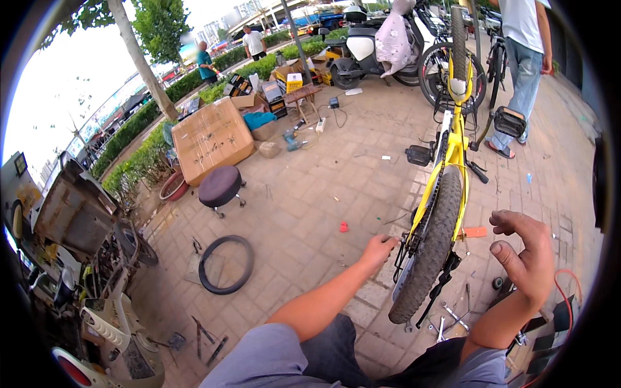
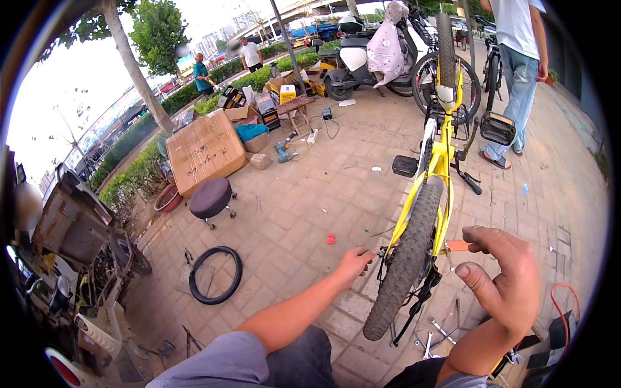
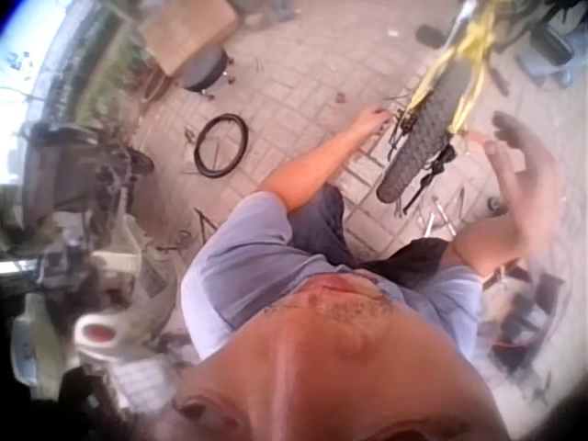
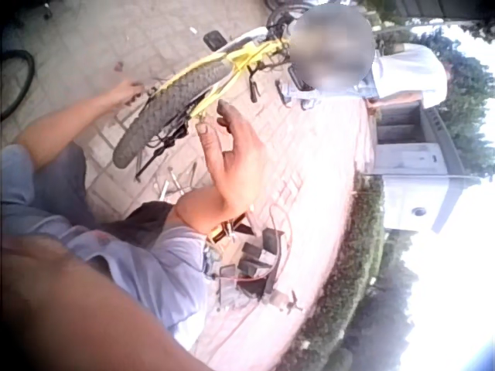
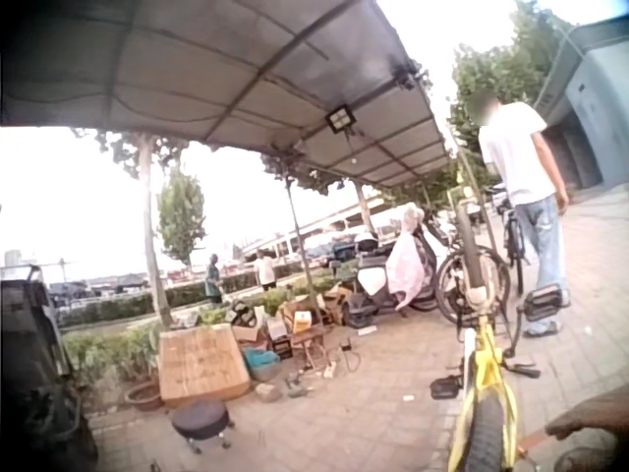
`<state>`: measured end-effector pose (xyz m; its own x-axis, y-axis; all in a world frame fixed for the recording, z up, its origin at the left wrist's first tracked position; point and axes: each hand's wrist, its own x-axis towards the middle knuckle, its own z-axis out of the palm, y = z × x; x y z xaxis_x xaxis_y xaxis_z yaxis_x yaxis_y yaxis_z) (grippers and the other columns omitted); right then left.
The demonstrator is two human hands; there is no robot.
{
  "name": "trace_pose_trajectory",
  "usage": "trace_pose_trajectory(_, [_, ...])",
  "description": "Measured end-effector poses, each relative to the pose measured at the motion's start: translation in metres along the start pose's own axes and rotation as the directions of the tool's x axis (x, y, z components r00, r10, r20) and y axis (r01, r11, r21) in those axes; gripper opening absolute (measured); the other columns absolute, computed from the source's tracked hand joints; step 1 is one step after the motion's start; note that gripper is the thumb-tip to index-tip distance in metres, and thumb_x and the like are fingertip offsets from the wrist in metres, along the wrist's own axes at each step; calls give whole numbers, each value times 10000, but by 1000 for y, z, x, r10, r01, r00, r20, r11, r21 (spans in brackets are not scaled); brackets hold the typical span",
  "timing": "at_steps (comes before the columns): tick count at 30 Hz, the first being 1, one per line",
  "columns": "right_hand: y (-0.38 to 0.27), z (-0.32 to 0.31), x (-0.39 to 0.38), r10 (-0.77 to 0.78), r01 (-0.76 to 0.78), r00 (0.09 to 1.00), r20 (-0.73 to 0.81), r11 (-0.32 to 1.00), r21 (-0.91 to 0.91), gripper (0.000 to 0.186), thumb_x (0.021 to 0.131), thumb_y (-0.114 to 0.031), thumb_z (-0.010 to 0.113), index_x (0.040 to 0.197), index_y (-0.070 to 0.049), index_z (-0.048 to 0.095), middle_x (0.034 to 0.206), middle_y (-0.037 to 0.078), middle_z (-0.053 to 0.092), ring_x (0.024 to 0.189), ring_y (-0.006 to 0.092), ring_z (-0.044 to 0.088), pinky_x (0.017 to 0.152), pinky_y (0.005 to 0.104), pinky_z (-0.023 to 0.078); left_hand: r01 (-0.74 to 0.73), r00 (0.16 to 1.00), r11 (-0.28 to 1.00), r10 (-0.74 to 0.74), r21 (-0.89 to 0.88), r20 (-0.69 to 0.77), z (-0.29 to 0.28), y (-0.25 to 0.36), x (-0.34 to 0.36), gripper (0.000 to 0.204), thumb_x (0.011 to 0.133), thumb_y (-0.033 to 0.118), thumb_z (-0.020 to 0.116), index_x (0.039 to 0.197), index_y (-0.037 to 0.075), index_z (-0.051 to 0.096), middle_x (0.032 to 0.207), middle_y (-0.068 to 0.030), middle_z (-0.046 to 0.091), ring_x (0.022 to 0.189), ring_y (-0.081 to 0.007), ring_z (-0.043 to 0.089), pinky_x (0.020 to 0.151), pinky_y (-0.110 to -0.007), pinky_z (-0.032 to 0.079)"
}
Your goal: The person sits on the ground and works on the rear wheel of a yellow bicycle. They use a wrench to tighten bolts on the wheel axle and adjust the chain tension. The person also uses a tape measure to check the chain length and makes adjustments to the rear derailleur.
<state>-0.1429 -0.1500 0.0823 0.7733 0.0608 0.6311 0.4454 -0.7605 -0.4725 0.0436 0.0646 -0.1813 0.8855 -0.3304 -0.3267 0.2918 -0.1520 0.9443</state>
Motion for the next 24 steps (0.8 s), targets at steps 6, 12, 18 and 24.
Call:
trace_pose_trajectory(6, [4, -12, -12, -18, 20, 996, -85, 999, 29, 474, 701, -266, 751, 1007, 66, 609, 872, 176, 649, 769, 273, 642, 709, 330, 497, 20, 1000, 1000, -20, -10, -17, 0, 4, -3, 276, 870, 327, 612, 904, 54, 593, 745, 6, 523, 636, -88, 478, 549, -267, 421])
trace_pose_trajectory(12, [6, -19, -15, -35, 36, 998, -50, 999, 9, 455, 702, -263, 744, 986, 64, 605, 863, 176, 648, 760, 280, 636, 702, 335, 495, 47, 999, 999, -47, -13, -4, 6, 10, -8, 263, 871, 323, 606, 885, 61, 584, 739, 7, 513, 636, -95, 481, 551, -274, 422])
trace_pose_trajectory(18, [6, -25, -18, -64, 64, 998, -18, 998, -5, 465, 694, -283, 745, 976, 61, 607, 857, 178, 645, 757, 302, 632, 694, 342, 494, 48, 999, 998, -48, -33, 3, 10, 16, -12, 254, 869, 312, 606, 879, 59, 584, 741, 3, 522, 630, -97, 487, 560, -273, 424])
trace_pose_trajectory(24, [1, -25, -15, -84, 84, 996, 39, 996, 2, 447, 692, -259, 751, 983, 52, 614, 870, 175, 650, 771, 311, 635, 700, 352, 500, 52, 999, 999, -53, 16, 13, 6, 15, -12, 265, 869, 326, 610, 862, 63, 584, 747, 1, 533, 631, -97, 493, 566, -277, 430])
